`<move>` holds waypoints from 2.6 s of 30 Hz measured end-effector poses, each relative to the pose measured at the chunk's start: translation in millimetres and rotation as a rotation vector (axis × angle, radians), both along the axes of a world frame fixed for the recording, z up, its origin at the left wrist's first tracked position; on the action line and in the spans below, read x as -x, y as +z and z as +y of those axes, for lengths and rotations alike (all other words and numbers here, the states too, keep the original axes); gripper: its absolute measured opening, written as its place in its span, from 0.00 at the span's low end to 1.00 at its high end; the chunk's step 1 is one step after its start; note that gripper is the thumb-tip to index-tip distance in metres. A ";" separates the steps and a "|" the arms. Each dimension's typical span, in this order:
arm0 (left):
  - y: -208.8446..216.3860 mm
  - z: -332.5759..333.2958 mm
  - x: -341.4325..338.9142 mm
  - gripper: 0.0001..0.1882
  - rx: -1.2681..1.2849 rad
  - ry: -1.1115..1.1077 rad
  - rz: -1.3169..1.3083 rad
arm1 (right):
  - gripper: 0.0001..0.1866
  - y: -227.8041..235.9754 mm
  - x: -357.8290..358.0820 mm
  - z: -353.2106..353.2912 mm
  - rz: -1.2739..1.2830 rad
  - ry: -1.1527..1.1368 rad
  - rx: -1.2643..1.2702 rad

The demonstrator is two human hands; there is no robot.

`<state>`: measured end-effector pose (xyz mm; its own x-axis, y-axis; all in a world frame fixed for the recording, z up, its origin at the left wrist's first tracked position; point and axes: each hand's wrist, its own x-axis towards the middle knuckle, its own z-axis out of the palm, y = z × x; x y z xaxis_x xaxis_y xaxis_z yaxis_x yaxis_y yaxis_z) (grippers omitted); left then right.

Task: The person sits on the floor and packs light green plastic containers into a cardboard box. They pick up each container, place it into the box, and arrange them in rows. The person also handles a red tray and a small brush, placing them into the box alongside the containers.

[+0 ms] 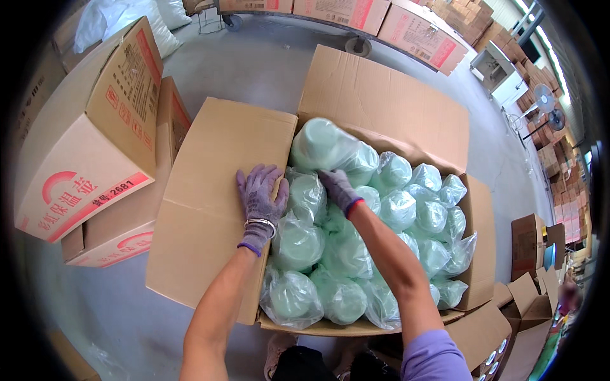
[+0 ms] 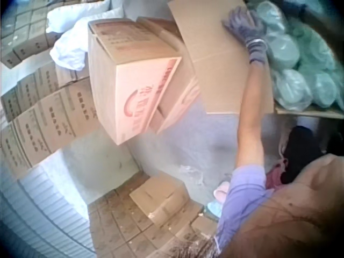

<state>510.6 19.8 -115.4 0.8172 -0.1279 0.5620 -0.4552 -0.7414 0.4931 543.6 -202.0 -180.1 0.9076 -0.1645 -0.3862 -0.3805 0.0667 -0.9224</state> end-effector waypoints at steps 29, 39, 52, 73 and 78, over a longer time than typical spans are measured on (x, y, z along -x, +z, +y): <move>62.2 224.9 216.0 0.30 0.181 -0.170 0.363 | 0.41 92.2 522.0 -308.0 0.568 -1.315 0.139; 0.5 86.2 242.1 0.21 -0.443 -0.647 -0.036 | 0.51 16.6 507.6 -260.5 -0.179 -1.394 0.920; 6.6 -84.8 189.5 0.21 -0.468 -0.555 -0.080 | 0.39 26.9 433.5 -506.5 -0.212 -1.256 0.021; -53.0 -71.9 208.0 0.38 0.717 -0.010 1.828 | 0.28 79.2 288.2 -365.7 0.013 0.128 1.408; 70.8 -75.2 213.0 0.36 0.532 -0.115 1.893 | 0.25 142.7 276.3 -368.3 0.290 0.235 1.147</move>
<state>297.7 -55.4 -44.6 0.3149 -0.3566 -0.8796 0.8053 -0.3901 0.4465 267.2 -570.4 -37.4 0.8648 -0.3883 -0.3183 -0.4767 -0.8340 -0.2778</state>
